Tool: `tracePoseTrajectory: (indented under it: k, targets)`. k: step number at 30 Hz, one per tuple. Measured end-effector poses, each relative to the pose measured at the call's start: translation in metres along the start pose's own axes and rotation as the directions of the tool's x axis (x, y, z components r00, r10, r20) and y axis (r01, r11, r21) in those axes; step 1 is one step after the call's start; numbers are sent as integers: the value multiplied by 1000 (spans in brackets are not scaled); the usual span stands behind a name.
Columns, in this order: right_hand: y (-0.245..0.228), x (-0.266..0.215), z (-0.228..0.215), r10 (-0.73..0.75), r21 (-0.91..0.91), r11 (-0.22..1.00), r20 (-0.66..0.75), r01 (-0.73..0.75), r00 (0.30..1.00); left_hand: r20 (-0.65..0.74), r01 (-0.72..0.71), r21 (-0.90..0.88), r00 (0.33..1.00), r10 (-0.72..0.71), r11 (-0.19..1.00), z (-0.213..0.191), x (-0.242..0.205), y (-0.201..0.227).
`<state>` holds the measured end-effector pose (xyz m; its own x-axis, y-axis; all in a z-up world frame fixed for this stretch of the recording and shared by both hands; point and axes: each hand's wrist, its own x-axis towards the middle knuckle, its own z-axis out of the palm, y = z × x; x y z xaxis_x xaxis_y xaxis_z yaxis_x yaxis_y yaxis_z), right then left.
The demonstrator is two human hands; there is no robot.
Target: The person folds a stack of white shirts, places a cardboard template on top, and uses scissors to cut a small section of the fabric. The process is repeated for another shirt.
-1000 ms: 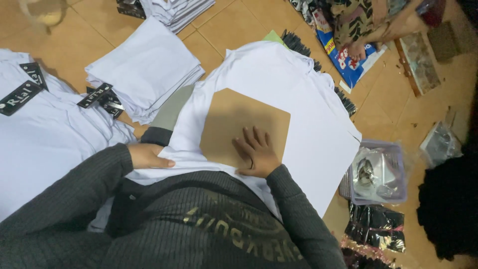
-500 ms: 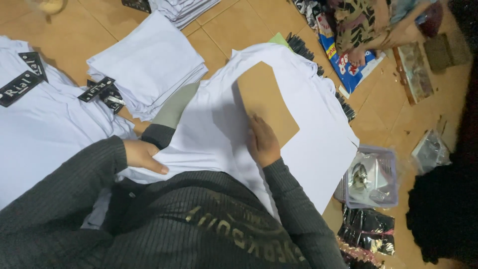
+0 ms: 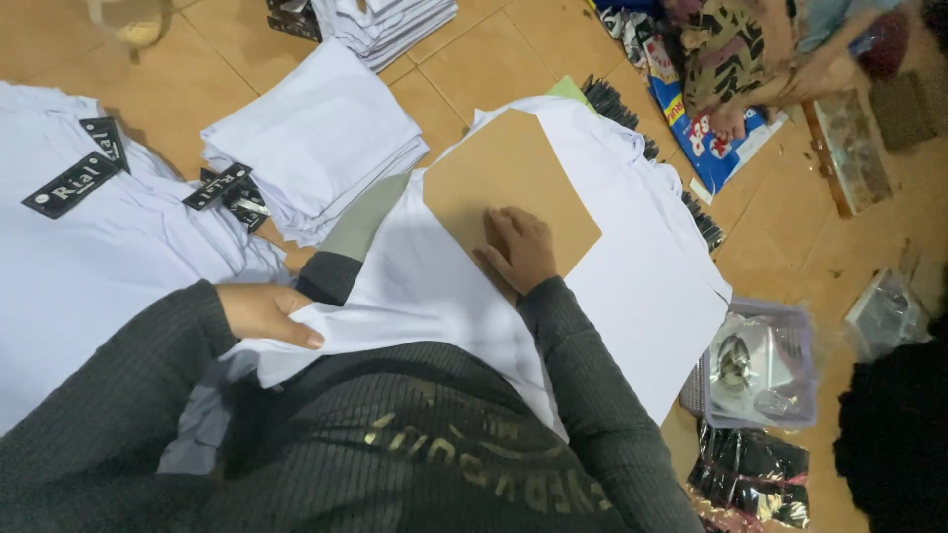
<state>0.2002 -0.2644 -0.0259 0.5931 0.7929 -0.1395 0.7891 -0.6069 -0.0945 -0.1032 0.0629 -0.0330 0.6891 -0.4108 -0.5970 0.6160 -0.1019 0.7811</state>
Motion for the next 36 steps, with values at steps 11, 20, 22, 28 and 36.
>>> tracePoseTrajectory:
  k: [11, 20, 22, 28, 36]
  targets:
    - [34, 1, -18, 91, -113, 991, 160, -74, 983, 157, -360, -48, 918, 363, 932, -16, 7, 53]
    - [87, 3, -6, 58, 651, 758, -14, -35, 998, 305, -773, 87, 622, 722, 629, -21, 145, 224]
    - [63, -12, -47, 88, 555, 831, -51, -45, 995, 106, -729, -169, 656, 747, 664, -14, 197, 269]
    - [85, -30, -33, 401, 964, -223, -43, 144, 915, -389, -444, -299, 865, 317, 845, -15, 344, 308]
    - [58, -193, 1, 294, 234, 947, -354, -220, 888, -246, -718, 276, 590, 769, 639, -66, 393, 239]
